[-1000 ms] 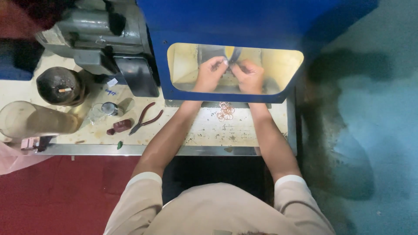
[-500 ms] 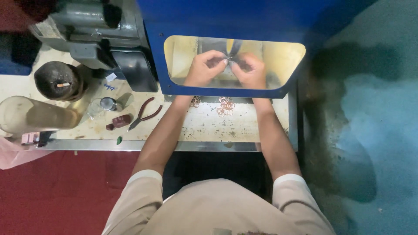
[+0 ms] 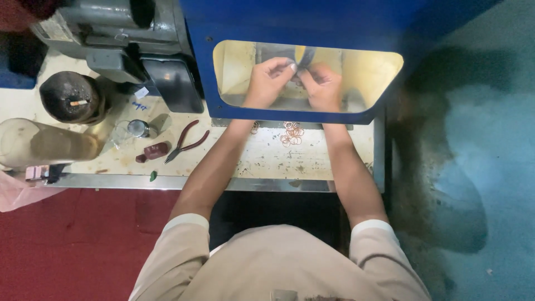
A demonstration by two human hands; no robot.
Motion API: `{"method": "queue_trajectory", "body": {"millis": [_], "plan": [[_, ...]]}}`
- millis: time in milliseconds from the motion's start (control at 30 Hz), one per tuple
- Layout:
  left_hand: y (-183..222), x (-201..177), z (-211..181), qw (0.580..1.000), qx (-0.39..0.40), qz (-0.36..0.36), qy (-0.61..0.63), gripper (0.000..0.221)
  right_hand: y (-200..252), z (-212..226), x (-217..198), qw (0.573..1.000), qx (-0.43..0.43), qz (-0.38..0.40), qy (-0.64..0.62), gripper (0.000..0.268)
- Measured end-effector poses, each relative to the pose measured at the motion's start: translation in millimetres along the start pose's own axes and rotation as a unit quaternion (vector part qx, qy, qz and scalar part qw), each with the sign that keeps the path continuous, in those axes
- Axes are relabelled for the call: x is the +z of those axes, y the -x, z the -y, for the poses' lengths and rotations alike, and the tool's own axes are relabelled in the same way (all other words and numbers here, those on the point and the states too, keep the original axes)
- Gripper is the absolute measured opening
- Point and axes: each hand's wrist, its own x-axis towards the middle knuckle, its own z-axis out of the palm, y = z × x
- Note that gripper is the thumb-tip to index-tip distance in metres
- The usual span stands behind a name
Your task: Polishing small metal jewelry components using a bench-top polishing machine
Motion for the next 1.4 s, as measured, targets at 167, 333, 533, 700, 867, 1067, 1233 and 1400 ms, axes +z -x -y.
{"method": "queue_trajectory", "body": {"millis": [167, 333, 533, 700, 867, 1067, 1233, 1400], "plan": [[-4.6, 3.0, 8.6, 0.999, 0.015, -0.03, -0.034, 0.022, -1.9, 6.8, 1.4, 0.999, 0.019, -0.026, 0.002, 0.02], [-1.6, 6.6, 5.4, 0.999, 0.017, -0.026, -0.016, 0.019, 0.3, 15.0, 4.2, 0.999, -0.005, -0.037, 0.033, 0.017], [11.3, 8.5, -14.8, 0.999, -0.012, -0.013, 0.03, 0.019, 1.5, 25.6, 0.8, 0.99, -0.093, -0.057, 0.094, 0.019], [4.2, 9.1, 5.1, 0.992, -0.056, 0.0, 0.111, 0.024, 0.9, 8.4, -6.5, 0.982, -0.127, -0.048, 0.128, 0.017], [4.6, 6.3, 4.7, 0.985, -0.085, 0.002, 0.149, 0.026, 0.9, -0.5, -5.4, 0.984, -0.129, -0.039, 0.119, 0.016], [4.6, -7.5, -11.5, 0.995, -0.077, 0.006, 0.062, 0.023, -2.9, -11.3, -3.8, 0.983, -0.154, -0.038, 0.089, 0.015], [2.8, -16.5, -11.1, 0.964, 0.181, 0.016, -0.194, 0.016, -2.6, 2.6, -12.1, 0.982, -0.166, 0.017, 0.084, 0.01], [3.8, -17.3, -12.2, 0.958, 0.211, 0.034, -0.191, 0.014, -3.0, -5.3, -18.2, 0.99, -0.127, 0.039, 0.05, 0.007]]}}
